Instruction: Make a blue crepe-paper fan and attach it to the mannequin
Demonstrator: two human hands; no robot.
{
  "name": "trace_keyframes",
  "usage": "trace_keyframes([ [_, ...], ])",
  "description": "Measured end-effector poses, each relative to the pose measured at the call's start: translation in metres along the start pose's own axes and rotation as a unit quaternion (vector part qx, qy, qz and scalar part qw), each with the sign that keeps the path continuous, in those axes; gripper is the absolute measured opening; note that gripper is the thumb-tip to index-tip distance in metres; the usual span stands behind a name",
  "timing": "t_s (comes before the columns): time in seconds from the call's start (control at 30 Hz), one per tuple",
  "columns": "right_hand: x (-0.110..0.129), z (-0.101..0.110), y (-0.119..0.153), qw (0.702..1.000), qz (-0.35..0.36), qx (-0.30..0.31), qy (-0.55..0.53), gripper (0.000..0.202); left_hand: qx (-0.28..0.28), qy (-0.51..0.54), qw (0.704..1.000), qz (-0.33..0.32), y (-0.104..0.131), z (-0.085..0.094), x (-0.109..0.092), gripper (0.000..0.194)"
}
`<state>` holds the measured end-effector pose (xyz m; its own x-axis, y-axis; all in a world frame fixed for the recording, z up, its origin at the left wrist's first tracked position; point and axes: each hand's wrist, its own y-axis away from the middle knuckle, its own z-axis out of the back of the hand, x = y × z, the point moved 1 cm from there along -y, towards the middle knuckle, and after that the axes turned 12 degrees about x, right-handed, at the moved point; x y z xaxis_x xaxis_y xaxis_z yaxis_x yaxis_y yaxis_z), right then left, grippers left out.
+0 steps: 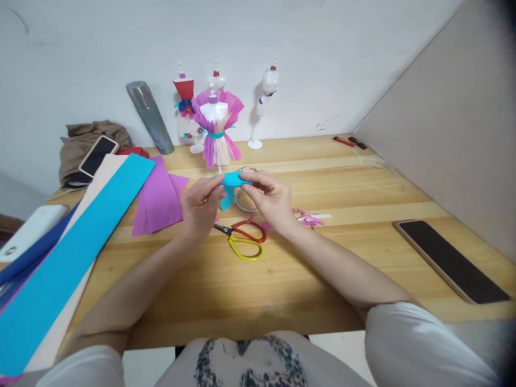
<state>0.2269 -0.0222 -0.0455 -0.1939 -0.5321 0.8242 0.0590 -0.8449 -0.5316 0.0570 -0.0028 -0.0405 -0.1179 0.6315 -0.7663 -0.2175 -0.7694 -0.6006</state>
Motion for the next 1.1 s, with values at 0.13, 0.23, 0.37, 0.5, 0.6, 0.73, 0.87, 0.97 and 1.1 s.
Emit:
trace_keyframes([
  [0.13,0.001,0.001,0.0,0.999,0.002,-0.002,0.047,0.014,0.016,-0.052,0.998,-0.019,0.0,0.003,0.003,0.014],
  [0.23,0.001,0.001,0.0,0.998,-0.002,-0.006,0.067,0.013,0.025,-0.072,0.997,-0.02,0.0,0.004,0.003,0.013],
  [0.37,-0.002,0.0,0.0,0.999,-0.002,-0.008,0.053,0.012,0.022,-0.072,0.997,-0.024,0.001,0.004,0.003,0.012],
  [0.5,-0.008,-0.003,0.0,1.0,-0.01,-0.007,0.01,0.018,0.017,-0.064,0.997,-0.04,0.001,0.003,0.005,0.012],
  [0.6,-0.01,-0.004,0.001,1.0,-0.017,-0.008,-0.008,0.019,0.009,-0.054,0.998,-0.044,0.002,0.002,0.006,0.012],
  [0.73,-0.009,-0.004,0.001,1.0,-0.002,-0.017,-0.013,0.015,0.0,-0.041,0.999,-0.033,0.003,0.001,0.007,0.013],
  [0.87,-0.007,-0.006,0.0,0.999,-0.028,-0.024,-0.006,0.012,-0.014,-0.036,0.998,-0.04,0.003,0.0,0.005,0.011],
  [0.97,-0.006,-0.007,0.0,0.998,-0.051,-0.022,-0.025,0.01,-0.02,-0.024,0.999,-0.04,0.004,0.0,0.005,0.011],
  [1.1,-0.005,-0.008,0.001,0.998,-0.04,-0.024,-0.038,0.007,-0.01,0.007,1.0,-0.006,0.003,-0.001,0.005,0.013],
])
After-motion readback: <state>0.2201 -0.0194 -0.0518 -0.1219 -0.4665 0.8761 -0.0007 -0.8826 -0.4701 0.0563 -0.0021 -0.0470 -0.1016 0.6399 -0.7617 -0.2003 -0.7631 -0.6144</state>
